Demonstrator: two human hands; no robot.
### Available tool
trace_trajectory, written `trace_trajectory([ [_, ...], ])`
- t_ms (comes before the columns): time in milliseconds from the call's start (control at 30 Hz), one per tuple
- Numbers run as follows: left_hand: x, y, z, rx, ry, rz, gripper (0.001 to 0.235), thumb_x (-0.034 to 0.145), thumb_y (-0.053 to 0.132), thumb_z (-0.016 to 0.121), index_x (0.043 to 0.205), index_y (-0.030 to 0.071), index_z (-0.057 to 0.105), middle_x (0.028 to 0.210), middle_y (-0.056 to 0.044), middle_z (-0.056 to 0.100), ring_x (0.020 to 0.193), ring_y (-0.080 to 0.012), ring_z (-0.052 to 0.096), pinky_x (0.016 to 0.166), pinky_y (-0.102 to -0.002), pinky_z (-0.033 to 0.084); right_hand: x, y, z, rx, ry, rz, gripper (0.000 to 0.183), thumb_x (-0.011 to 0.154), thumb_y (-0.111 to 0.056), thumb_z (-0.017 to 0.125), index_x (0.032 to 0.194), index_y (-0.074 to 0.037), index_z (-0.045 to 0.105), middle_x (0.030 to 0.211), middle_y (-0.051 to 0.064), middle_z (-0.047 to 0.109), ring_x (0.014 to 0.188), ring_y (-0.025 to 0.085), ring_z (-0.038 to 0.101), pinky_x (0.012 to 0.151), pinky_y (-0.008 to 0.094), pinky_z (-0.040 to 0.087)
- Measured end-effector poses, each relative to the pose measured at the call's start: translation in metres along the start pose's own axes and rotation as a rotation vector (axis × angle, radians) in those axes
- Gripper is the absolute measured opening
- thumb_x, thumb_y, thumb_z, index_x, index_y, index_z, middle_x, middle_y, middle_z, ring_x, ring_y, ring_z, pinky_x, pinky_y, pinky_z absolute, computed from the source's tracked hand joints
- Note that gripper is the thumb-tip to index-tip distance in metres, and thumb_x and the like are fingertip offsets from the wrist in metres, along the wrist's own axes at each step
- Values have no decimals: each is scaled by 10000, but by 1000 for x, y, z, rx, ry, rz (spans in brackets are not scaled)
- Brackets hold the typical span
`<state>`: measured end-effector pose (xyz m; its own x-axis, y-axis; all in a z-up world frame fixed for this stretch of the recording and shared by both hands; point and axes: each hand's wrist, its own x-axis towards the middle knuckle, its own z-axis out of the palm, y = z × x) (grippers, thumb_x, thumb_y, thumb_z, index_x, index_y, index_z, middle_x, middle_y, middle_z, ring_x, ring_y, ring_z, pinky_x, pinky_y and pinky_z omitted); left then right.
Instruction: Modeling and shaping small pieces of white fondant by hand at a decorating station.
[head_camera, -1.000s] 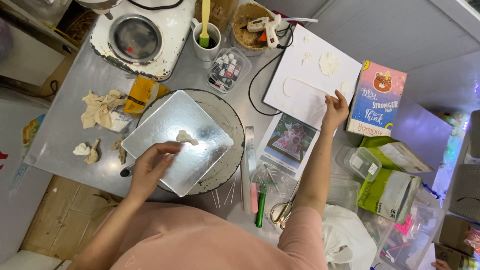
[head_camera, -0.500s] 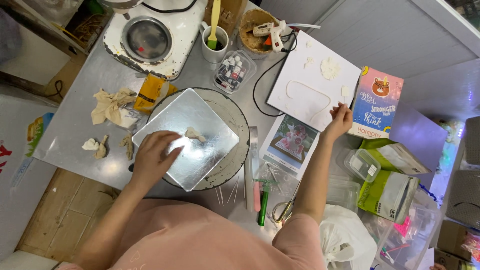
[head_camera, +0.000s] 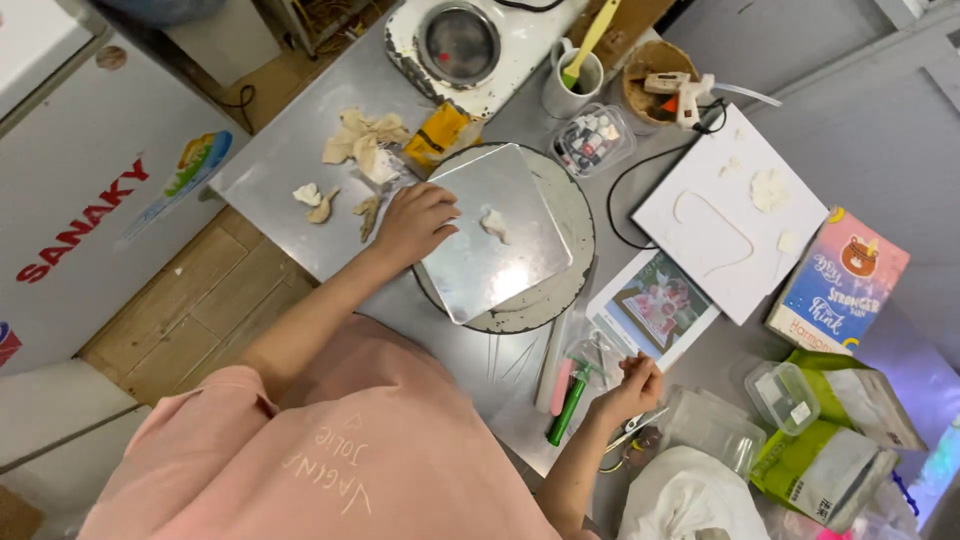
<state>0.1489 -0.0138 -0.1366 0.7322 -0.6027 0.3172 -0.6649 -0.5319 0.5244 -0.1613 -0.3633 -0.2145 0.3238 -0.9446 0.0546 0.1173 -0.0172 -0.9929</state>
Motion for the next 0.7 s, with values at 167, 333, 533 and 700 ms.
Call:
trace_trajectory([
  [167, 16, 13, 4, -58, 43, 108, 329, 772, 242, 846, 1051, 104, 741, 1136, -19, 652, 1122, -248, 583, 950, -404, 454, -33, -4, 14, 3, -8, -35, 205, 1085, -173, 609, 962, -15, 655, 902, 64, 689, 746, 117, 593, 707, 275, 523],
  [333, 30, 23, 15, -53, 31, 108, 261, 765, 304, 869, 868, 100, 743, 976, -22, 642, 1004, -245, 585, 886, -408, 436, -59, -19, 46, -47, -36, -73, 211, 1094, -170, 599, 986, -6, 676, 893, 59, 682, 758, 115, 597, 708, 267, 500],
  [533, 33, 27, 28, -8, 14, 19, 197, 830, 302, 837, 816, 116, 773, 902, -10, 660, 957, -222, 586, 887, -398, 397, -85, -23, 107, -53, -205, -110, 196, 1079, -160, 622, 985, -4, 695, 853, 56, 676, 764, 115, 599, 734, 274, 505],
  [700, 34, 33, 27, 82, 64, 62, 159, 828, 259, 836, 802, 117, 770, 895, -5, 675, 968, -219, 592, 936, -422, 388, -94, -65, 201, -448, -634, -568, 284, 883, -88, 761, 1152, -16, 703, 1164, 134, 693, 1060, 284, 643, 922, 361, 526],
])
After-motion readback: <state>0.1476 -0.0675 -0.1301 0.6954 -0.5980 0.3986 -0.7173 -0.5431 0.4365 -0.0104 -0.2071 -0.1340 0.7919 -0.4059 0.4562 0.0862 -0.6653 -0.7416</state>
